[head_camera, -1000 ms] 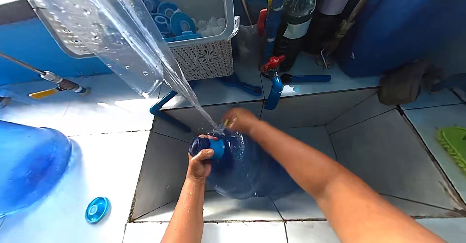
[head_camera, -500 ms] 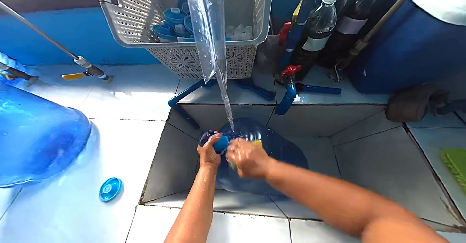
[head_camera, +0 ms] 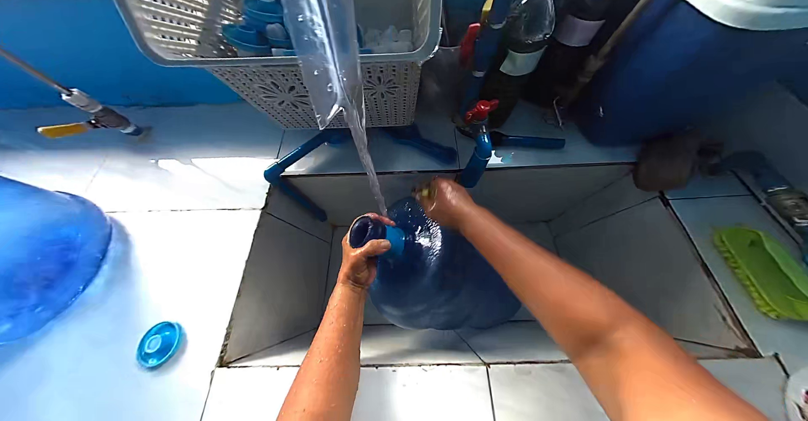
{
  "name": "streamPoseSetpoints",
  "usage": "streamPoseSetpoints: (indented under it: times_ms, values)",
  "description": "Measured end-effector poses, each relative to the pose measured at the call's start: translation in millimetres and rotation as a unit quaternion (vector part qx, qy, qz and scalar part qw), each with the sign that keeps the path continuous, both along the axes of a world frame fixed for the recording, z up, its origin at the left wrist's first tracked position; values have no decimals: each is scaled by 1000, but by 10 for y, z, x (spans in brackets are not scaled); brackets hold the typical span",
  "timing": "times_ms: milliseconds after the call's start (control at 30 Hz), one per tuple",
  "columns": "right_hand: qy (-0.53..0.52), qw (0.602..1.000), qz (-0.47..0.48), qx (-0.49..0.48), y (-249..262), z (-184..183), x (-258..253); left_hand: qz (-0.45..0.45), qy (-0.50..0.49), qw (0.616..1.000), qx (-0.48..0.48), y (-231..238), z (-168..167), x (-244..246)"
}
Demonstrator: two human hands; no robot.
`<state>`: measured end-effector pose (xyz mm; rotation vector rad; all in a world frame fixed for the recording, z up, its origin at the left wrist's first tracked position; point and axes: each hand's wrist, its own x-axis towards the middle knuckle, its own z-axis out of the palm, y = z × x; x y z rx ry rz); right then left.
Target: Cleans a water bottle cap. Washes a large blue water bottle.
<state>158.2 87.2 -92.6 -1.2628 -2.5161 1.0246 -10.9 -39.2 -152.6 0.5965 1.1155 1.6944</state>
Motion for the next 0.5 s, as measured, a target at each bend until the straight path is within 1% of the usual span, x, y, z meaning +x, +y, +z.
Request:
streamPoseSetpoints:
  times_ms: [33,67,100,133,167,200,233,267,300,333,367,400,433,467,500]
  values:
    - [26,998,20,61,-324,-54,-15,70,-4,997,-34,29,-3,-9]
    - [77,985,66,142,-732,-209,-44,150,-18,985,-83,66,18,-11]
    - [128,963,115,206,-1093,-347,-83,218,-38,965,-140,120,57,-12]
    - [151,943,156,251,-1292,-397,-110,234,-44,956,-171,135,80,-13]
    - [142,941,169,257,-1307,-340,-127,212,-37,962,-170,110,88,-15]
    - [104,958,159,213,-1148,-185,-134,176,-22,973,-147,79,99,-25]
    - [55,982,134,122,-862,-19,-111,146,-6,982,-122,49,103,-26]
    - [18,996,86,19,-524,21,-31,125,4,987,-105,12,85,-26]
    - [12,999,12,-50,-233,-163,140,109,3,989,-99,-16,41,-64]
    - [13,994,-62,-89,-37,-516,392,108,-5,989,-105,-30,-20,-149]
    - [-1,987,-118,-109,60,-926,677,134,-8,983,-128,-6,-70,-254]
    - [-38,978,-148,-139,102,-1174,915,188,1,967,-174,77,-78,-340]
    - [-67,971,-161,-166,99,-1256,1001,249,11,941,-228,177,-75,-385]
    - [-77,964,-167,-194,14,-1192,936,295,21,915,-276,224,-85,-366]
    - [-42,959,-185,-209,-104,-1042,773,311,32,904,-291,236,-73,-305]
